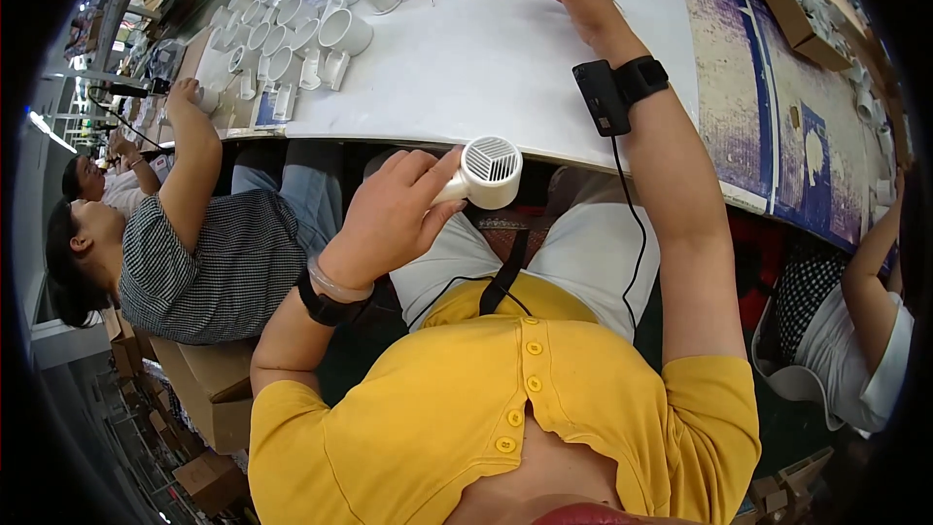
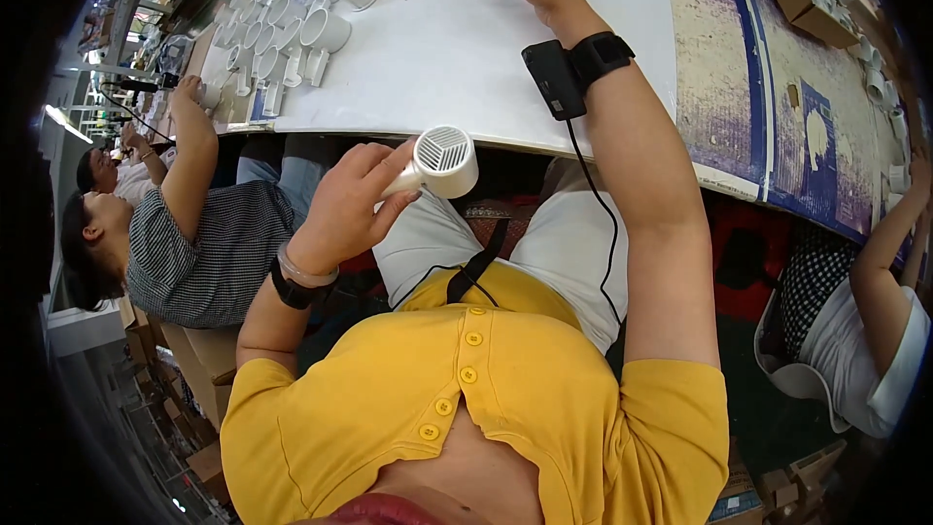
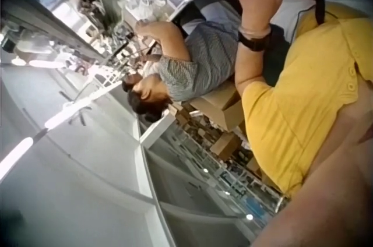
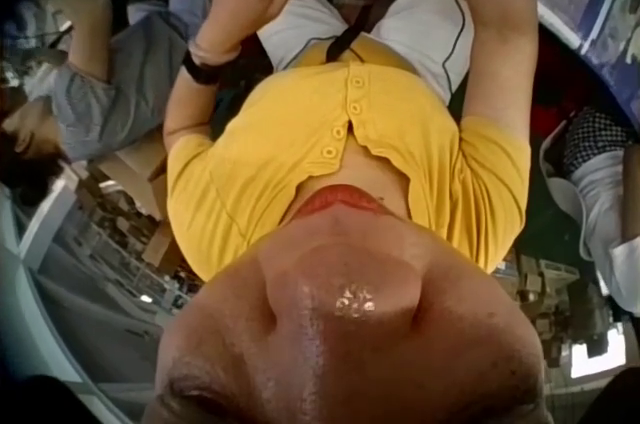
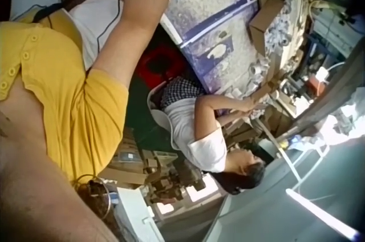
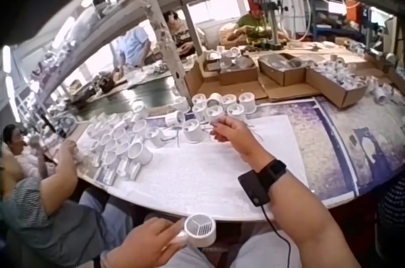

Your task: The person threads wires through a housing, presses a fan into it, and then threads the wires through a base before pressing the housing onto the base.

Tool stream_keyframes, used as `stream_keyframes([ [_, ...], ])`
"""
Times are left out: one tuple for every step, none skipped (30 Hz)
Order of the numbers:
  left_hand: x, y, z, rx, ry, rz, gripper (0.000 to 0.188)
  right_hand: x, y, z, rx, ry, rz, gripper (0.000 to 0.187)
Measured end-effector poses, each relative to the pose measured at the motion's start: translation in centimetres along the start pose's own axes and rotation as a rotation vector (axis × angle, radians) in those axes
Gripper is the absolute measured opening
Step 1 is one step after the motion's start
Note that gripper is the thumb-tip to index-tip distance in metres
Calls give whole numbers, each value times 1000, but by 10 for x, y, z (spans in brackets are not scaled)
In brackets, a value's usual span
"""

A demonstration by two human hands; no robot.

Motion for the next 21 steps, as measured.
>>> stream_keyframes([
  [0,2,-1,-1,2,0,52,-1,0,1,0,2,-1,23],
  [1,4,0,-27,16,2,52,-3,-2,3,-5,0,2,23],
  [3,5,0,-54,30,3,52,-5,-3,5,-12,-1,6,24],
  [4,5,2,-80,44,3,52,-5,-4,7,-19,-3,9,24],
  [5,5,2,-82,44,6,52,-5,-4,7,-16,-3,9,24],
  [8,5,10,-204,54,23,51,-6,-4,6,-18,-11,1,24],
  [12,4,18,-327,63,40,51,-6,-4,6,-20,-20,-6,25],
  [15,5,26,-451,71,58,51,-6,-5,5,-21,-29,-13,25],
  [17,5,23,-453,66,62,51,-6,-5,5,-15,-31,-12,25],
  [18,4,13,-368,-3,49,50,-6,-4,4,-17,-15,-18,25],
  [20,5,3,-283,-73,39,49,-6,-3,2,-18,1,-24,25],
  [22,2,-5,-197,-137,22,48,-7,-4,6,-26,20,-29,25],
  [25,1,-3,-200,-141,26,48,-9,-5,9,-20,19,-27,25],
  [29,0,3,-249,-110,66,47,-12,-5,13,-3,20,16,26],
  [34,0,10,-296,-80,106,45,-14,-4,15,13,20,56,28],
  [39,1,15,-342,-48,145,44,-16,-5,17,28,19,96,30],
  [45,2,18,-340,-51,150,44,-16,-4,16,32,16,94,30],
  [59,5,26,-400,-107,251,43,-16,-4,16,27,29,91,29],
  [72,8,33,-458,-164,350,41,-16,-4,17,20,43,89,29],
  [83,9,34,-457,-165,351,41,-15,-5,16,13,57,88,29],
  [99,12,31,-451,-222,401,41,-15,-6,16,13,56,87,29],
])
Point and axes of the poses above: each hand's wrist, its own y-axis away from the middle knuckle, its own z-axis out of the back of the hand, x = y × z, the point moved 6 cm from there along -y, towards the middle knuckle, and after that the axes turned 7 degrees about -x, right-handed, at the moved point
